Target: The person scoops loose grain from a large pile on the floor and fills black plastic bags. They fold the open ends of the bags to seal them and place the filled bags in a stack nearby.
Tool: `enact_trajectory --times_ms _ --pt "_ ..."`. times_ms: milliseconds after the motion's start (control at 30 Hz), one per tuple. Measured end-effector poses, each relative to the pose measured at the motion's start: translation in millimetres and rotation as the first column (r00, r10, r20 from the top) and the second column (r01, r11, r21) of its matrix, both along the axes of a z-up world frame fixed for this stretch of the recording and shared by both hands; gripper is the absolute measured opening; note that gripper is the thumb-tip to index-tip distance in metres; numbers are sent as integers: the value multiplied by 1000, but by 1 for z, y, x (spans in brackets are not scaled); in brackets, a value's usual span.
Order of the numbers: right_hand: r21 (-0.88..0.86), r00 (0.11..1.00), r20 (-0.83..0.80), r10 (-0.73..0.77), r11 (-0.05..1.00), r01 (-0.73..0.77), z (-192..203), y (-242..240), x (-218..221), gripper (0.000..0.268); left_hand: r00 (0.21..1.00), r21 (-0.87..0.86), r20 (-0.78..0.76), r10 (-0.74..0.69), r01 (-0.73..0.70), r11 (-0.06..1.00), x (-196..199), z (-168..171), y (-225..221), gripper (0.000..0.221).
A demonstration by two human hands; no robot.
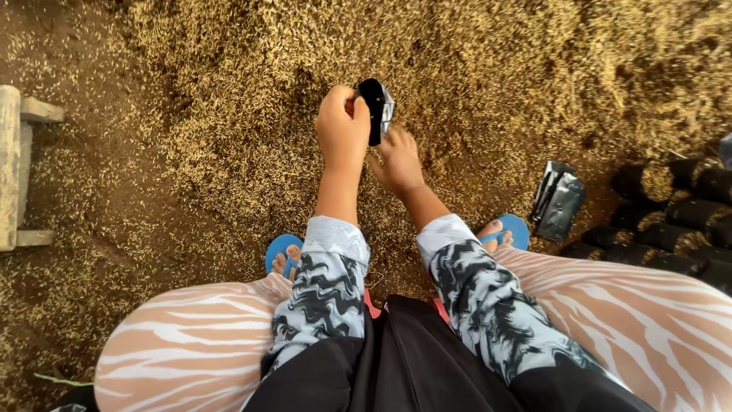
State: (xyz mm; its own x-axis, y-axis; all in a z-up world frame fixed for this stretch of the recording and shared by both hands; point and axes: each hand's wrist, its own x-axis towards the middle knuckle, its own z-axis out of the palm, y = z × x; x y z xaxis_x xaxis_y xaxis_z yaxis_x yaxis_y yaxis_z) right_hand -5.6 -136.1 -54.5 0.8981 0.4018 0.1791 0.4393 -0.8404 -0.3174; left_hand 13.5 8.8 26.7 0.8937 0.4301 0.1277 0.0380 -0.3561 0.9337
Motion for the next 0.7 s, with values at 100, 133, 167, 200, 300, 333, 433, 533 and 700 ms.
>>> enact_trajectory --times_ms 100,133,167,200,300,333,433,533,700 --pt "-262 978 -76 194 943 -207 -34 20 7 38 999 -35 32 -12 13 999 7 1 2 9" --pt "-226 969 -40 246 942 -248 -43 24 13 45 998 -32 56 -8 10 999 11 0 3 10" --pt "-190 956 -2 294 938 -289 -52 27 19 53 997 -29 79 -5 7 1000 15 -2 4 10" --pt "-137 955 -30 296 945 -297 -60 25 23 50 995 -30 98 -5 8 1000 16 -5 3 11" --pt "-167 952 -106 286 939 -301 -73 9 43 37 999 -74 -23 -22 21 997 26 -12 3 9" --pt "-298 953 -135 273 906 -302 -74 1 48 30 1000 -58 8 -25 25 998 30 -15 4 9" --pt "-271 985 -49 165 947 -172 -69 -39 59 34 998 -36 46 -37 39 999 33 -25 9 9" --pt "-277 997 64 39 961 -20 -56 -61 68 25 998 -66 42 -45 47 997 38 -29 11 8" --pt "-290 957 -29 289 914 -285 -53 -26 12 35 998 -63 38 -40 42 997 45 -28 10 8"
